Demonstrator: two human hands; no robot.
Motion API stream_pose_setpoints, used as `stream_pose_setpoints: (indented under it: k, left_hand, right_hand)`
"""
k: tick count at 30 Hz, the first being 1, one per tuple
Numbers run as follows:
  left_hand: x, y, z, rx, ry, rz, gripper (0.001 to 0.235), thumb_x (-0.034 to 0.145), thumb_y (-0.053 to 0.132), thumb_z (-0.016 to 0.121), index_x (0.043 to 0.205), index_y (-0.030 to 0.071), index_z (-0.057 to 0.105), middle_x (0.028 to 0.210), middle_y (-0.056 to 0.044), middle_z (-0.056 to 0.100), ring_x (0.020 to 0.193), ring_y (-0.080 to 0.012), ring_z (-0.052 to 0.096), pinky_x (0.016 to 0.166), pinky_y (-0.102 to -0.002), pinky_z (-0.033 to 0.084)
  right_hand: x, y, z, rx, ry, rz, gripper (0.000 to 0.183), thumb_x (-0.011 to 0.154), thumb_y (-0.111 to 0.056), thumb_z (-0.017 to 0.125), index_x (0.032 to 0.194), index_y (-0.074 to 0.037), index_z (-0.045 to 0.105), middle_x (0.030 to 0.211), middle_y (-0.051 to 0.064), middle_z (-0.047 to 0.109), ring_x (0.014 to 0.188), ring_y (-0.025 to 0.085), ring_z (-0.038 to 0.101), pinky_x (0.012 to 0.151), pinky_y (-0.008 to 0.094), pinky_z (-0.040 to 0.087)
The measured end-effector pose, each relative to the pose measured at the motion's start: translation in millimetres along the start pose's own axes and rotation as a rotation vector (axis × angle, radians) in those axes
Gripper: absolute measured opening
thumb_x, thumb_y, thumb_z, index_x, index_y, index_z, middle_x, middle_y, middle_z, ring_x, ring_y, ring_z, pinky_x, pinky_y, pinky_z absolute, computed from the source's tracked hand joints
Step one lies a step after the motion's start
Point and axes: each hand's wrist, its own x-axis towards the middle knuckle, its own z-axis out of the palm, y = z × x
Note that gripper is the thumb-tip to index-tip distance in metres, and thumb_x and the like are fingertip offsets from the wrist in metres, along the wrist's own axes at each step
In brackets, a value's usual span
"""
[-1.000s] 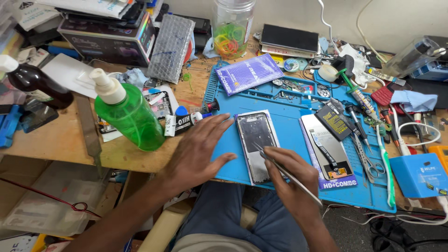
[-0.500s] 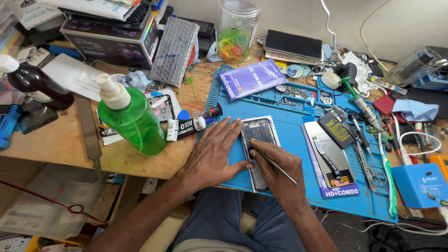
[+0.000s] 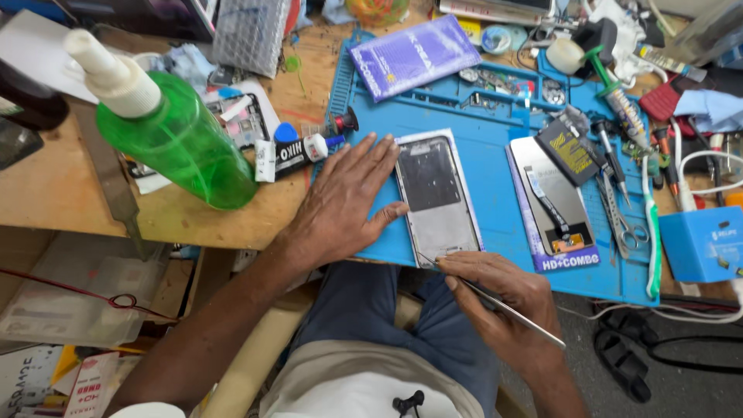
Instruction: The person uses tweezers to remove adhesive residue from the back of a disassembled mobile phone. They wipe the surface with a cloth, briefly connect a charging cable to another phone, and continue cleaning the back of the first phone with tweezers and a cloth.
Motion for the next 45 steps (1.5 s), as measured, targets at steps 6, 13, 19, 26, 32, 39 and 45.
stream_pose_setpoints:
  k: [6, 13, 19, 26, 32, 39, 45]
  left_hand:
    - [2.1, 3.5, -1.1, 0.009, 0.007, -0.018, 0.083, 0.096, 0.052, 0.062, 0.152, -0.005, 0.039, 0.16, -0.024, 0.039, 0.151, -0.0396, 0.03, 0.122, -0.053, 0.021]
    - [1.4, 1.3, 2.4, 0.021, 0.012, -0.02, 0.085, 0.097, 0.055, 0.06, 0.153, -0.005, 0.039, 0.16, -0.023, 0.038, 0.151, -0.0391, 0.029, 0.122, -0.053, 0.021]
    - [2.7, 0.0, 3.8, 0.03, 0.0, -0.023, 0.085, 0.096, 0.058, 0.06, 0.152, -0.004, 0.041, 0.16, -0.022, 0.038, 0.151, -0.0386, 0.029, 0.122, -0.053, 0.021]
    - [1.2, 1.2, 3.0, 0.044, -0.014, -0.024, 0.085, 0.096, 0.057, 0.061, 0.151, -0.004, 0.042, 0.16, -0.022, 0.039, 0.151, -0.0386, 0.03, 0.123, -0.053, 0.022]
    - [2.9, 0.2, 1.8, 0.031, 0.007, -0.025, 0.084, 0.096, 0.055, 0.061, 0.152, -0.004, 0.041, 0.159, -0.022, 0.039, 0.15, -0.0386, 0.03, 0.122, -0.054, 0.022]
    - [5.5, -2.4, 5.5, 0.041, -0.005, -0.013, 0.081, 0.097, 0.053, 0.06, 0.154, 0.0, 0.039, 0.161, -0.019, 0.037, 0.151, -0.038, 0.029, 0.122, -0.055, 0.021]
    - [10.5, 16.4, -2.8, 0.014, 0.089, 0.026, 0.077, 0.1, 0.049, 0.064, 0.159, 0.004, 0.041, 0.166, -0.018, 0.039, 0.155, -0.0361, 0.033, 0.124, -0.053, 0.026]
  right_hand:
    - [4.5, 5.2, 7.9, 0.071, 0.007, 0.106, 0.027, 0.085, -0.002, 0.077, 0.111, -0.009, 0.079, 0.105, 0.009, 0.082, 0.094, 0.019, 0.08, 0.08, 0.031, 0.063]
    - [-2.9, 5.0, 11.6, -0.059, 0.052, -0.055, 0.027, 0.081, -0.001, 0.078, 0.107, -0.011, 0.079, 0.107, 0.009, 0.08, 0.104, 0.02, 0.078, 0.089, 0.033, 0.063]
    - [-5.4, 6.1, 17.3, -0.104, 0.088, -0.126, 0.029, 0.082, -0.003, 0.079, 0.11, -0.009, 0.078, 0.111, 0.009, 0.079, 0.109, 0.025, 0.075, 0.092, 0.036, 0.06]
    - [-2.9, 1.3, 16.3, -0.148, 0.074, -0.169, 0.027, 0.083, -0.005, 0.079, 0.109, -0.01, 0.078, 0.111, 0.009, 0.079, 0.107, 0.023, 0.076, 0.09, 0.036, 0.057]
    - [4.6, 0.1, 13.2, -0.163, 0.053, -0.222, 0.023, 0.084, -0.006, 0.078, 0.106, -0.011, 0.078, 0.11, 0.007, 0.079, 0.106, 0.023, 0.076, 0.091, 0.037, 0.058]
    - [3.9, 20.2, 15.2, 0.034, 0.066, -0.105, 0.023, 0.087, -0.003, 0.076, 0.109, -0.007, 0.078, 0.111, 0.01, 0.08, 0.106, 0.02, 0.076, 0.091, 0.033, 0.061]
    - [-7.4, 34.7, 14.0, 0.308, 0.316, 0.086, 0.024, 0.093, 0.0, 0.072, 0.117, -0.004, 0.074, 0.117, 0.014, 0.077, 0.107, 0.02, 0.076, 0.091, 0.03, 0.063]
